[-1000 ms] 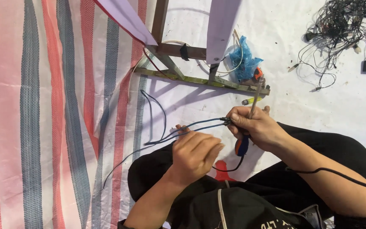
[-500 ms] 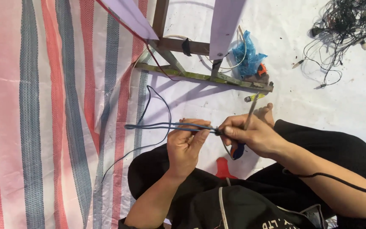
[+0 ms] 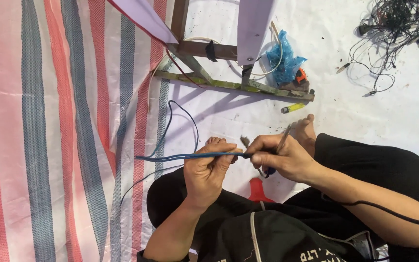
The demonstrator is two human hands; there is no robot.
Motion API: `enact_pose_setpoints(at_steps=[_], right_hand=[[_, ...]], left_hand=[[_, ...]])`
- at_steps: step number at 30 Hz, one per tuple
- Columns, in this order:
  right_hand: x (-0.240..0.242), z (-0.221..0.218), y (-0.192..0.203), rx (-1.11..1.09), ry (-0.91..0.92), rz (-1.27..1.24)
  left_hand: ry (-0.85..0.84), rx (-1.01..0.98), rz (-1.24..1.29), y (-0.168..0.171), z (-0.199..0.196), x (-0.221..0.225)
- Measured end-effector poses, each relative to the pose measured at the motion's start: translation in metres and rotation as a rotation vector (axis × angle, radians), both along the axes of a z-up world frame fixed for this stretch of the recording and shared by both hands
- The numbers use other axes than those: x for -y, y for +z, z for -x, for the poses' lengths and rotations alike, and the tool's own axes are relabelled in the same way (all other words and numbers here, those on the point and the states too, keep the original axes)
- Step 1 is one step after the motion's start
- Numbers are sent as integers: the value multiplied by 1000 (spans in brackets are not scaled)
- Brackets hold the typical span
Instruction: Connecting and securing electrical wires for a signboard using a screwdriver and manual manipulation.
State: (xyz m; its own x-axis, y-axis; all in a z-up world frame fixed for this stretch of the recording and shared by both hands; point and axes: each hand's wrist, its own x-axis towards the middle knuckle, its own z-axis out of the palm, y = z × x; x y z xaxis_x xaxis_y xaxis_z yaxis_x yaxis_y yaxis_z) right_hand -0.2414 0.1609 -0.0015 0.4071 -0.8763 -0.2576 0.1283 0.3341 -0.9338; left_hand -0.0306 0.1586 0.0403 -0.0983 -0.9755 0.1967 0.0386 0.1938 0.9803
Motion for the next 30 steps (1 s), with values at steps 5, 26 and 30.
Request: enact_pose_setpoints(at_steps=[5,26,30], right_hand=[[-4,-5,-7,98,-77,-98],[-2,-10,6,281,127,-244],[-1,-9,6,190,177,-194]], left_hand=[[-31,-13,19,2,-2,3],[-136,-294,-363,-8,-12,-4],[-141,-190,-323,-7,-9,-7]])
